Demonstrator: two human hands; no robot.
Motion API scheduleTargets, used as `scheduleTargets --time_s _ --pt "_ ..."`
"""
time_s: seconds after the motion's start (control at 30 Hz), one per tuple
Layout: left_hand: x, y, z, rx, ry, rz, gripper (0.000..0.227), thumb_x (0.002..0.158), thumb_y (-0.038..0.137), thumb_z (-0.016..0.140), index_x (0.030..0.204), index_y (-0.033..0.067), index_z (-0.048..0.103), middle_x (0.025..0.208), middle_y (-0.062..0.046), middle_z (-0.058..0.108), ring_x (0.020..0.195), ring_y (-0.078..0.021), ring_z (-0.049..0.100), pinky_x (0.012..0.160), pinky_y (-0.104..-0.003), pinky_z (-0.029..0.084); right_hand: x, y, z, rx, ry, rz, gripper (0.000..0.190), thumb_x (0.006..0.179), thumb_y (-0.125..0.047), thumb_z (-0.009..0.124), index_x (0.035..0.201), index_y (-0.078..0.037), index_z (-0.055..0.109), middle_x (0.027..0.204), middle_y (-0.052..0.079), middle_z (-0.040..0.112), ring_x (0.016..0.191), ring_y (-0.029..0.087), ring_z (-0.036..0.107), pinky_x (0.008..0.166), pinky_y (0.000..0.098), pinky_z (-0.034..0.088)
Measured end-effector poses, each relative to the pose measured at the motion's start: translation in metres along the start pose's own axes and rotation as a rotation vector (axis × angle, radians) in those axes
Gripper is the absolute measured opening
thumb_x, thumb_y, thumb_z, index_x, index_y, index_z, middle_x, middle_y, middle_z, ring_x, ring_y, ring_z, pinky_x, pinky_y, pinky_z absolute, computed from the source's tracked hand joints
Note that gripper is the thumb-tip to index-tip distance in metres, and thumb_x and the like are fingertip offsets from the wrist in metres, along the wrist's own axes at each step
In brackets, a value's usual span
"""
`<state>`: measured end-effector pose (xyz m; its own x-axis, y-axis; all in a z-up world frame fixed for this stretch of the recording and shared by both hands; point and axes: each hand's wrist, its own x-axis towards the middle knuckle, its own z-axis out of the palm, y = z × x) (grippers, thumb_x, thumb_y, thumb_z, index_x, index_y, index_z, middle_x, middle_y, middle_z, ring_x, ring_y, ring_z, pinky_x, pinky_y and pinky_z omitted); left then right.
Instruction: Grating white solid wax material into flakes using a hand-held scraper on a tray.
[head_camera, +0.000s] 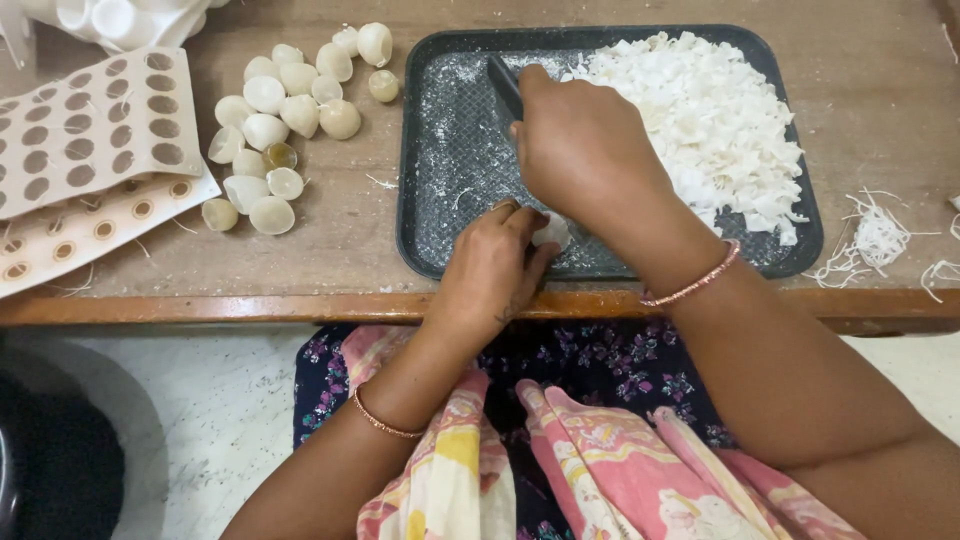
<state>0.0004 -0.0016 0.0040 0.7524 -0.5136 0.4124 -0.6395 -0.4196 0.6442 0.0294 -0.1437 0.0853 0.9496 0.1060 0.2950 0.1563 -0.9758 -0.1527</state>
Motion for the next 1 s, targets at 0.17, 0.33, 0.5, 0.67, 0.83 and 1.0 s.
scheduleTargets --time_s 0.17,0.33,0.5,0.67,0.83,1.0 --pt "0.0 -0.001 -0.001 -0.014 0.004 -0.008 0.022 0.087 0.013 0.076 0.102 -0.0021 0.07 0.097 -0.022 0.069 0.087 -0.0411 0.069 0.081 -0.047 0.056 0.012 0.001 0.011 -0.025 -0.078 0.069 0.03 0.096 -0.019 0.068 0.111 0.007 0.061 0.076 0.023 0.07 0.069 0.039 0.072 0.061 0.0471 0.057" --pt "0.002 -0.002 0.002 -0.052 0.037 0.022 0.027 0.086 0.013 0.077 0.106 -0.0039 0.068 0.1 -0.025 0.069 0.089 -0.0434 0.068 0.08 -0.048 0.055 0.007 -0.009 0.015 -0.065 -0.033 0.007 0.035 0.094 -0.017 0.067 0.117 0.009 0.06 0.074 0.02 0.071 0.066 0.035 0.072 0.056 0.0441 0.057" --pt "0.001 -0.011 0.007 -0.071 0.054 0.052 0.025 0.085 0.014 0.076 0.103 -0.0012 0.069 0.101 -0.022 0.071 0.092 -0.0425 0.069 0.084 -0.048 0.056 0.001 -0.032 -0.01 -0.08 -0.33 0.209 0.035 0.104 -0.024 0.058 0.125 0.003 0.056 0.072 0.016 0.071 0.057 0.028 0.072 0.047 0.0394 0.058" --pt "0.0 -0.004 0.0 -0.034 0.017 -0.004 0.023 0.088 0.017 0.077 0.101 0.0002 0.068 0.094 -0.02 0.068 0.087 -0.0397 0.068 0.079 -0.047 0.055 -0.024 0.031 -0.019 0.004 -0.02 0.212 0.033 0.103 -0.026 0.066 0.123 0.001 0.061 0.076 0.019 0.07 0.063 0.032 0.07 0.055 0.0432 0.055" --pt "0.0 -0.005 0.001 -0.035 0.026 0.012 0.023 0.087 0.018 0.078 0.097 0.0006 0.066 0.092 -0.018 0.068 0.086 -0.0388 0.068 0.078 -0.047 0.055 -0.052 0.041 -0.047 0.156 0.237 0.121 0.026 0.108 -0.021 0.071 0.118 0.002 0.065 0.085 0.022 0.069 0.076 0.036 0.07 0.068 0.0462 0.052" --pt "0.0 -0.005 0.002 -0.04 0.018 -0.004 0.023 0.087 0.018 0.077 0.099 0.0016 0.066 0.092 -0.018 0.068 0.084 -0.0379 0.069 0.076 -0.046 0.055 -0.057 0.037 -0.041 0.259 0.191 0.159 0.028 0.105 -0.021 0.071 0.121 0.001 0.065 0.073 0.019 0.065 0.064 0.032 0.068 0.059 0.0412 0.049"
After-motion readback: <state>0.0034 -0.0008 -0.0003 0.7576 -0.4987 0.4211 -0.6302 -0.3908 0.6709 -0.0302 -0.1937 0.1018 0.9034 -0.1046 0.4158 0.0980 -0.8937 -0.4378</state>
